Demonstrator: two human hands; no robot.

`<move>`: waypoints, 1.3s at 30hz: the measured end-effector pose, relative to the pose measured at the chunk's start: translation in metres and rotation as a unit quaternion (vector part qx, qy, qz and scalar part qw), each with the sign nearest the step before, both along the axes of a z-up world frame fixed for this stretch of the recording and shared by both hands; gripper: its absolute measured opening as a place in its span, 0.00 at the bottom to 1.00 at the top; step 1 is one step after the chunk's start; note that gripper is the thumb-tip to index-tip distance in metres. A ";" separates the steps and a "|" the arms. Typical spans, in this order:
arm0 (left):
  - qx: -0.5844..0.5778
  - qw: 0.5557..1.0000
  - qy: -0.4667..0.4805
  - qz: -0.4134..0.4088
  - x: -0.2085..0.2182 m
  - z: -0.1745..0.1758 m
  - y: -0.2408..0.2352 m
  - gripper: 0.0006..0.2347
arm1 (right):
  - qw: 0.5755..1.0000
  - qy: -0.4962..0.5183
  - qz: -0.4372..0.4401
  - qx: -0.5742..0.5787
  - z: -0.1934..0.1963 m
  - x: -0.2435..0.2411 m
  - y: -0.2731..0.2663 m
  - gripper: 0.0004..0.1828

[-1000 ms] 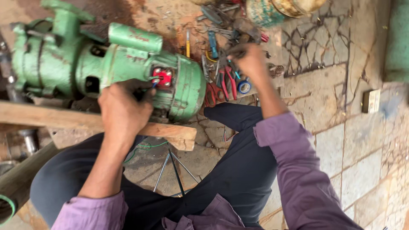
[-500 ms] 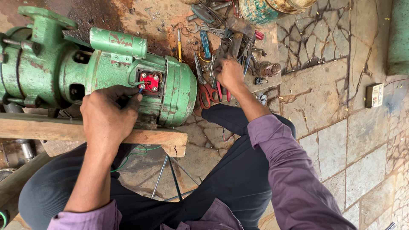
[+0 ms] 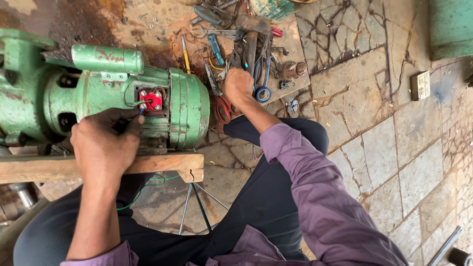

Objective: The person connects and tapes electrical wires on a green water pump motor, using pliers and a wrench to secure components.

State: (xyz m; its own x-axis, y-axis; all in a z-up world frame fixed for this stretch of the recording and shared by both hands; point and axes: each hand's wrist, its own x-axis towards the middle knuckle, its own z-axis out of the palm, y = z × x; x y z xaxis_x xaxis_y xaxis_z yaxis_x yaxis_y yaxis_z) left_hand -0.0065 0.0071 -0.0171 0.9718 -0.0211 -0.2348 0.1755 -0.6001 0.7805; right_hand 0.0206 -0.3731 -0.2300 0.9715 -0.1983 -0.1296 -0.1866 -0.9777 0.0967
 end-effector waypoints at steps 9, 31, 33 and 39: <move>0.009 1.000 -0.017 -0.001 0.001 -0.007 0.001 0.10 | 0.996 0.005 -0.061 0.058 0.011 0.005 0.016 0.07; -0.014 0.999 -0.029 0.023 0.003 -0.005 -0.004 0.07 | 0.732 0.105 -0.104 0.665 0.179 0.002 0.031 0.07; -0.020 0.999 -0.033 0.027 0.002 -0.003 -0.004 0.06 | 0.709 0.095 -0.117 0.688 0.183 0.000 0.052 0.06; -0.050 0.998 -0.020 0.027 0.003 -0.001 -0.002 0.06 | 0.736 0.135 -0.005 0.664 0.189 0.001 0.103 0.09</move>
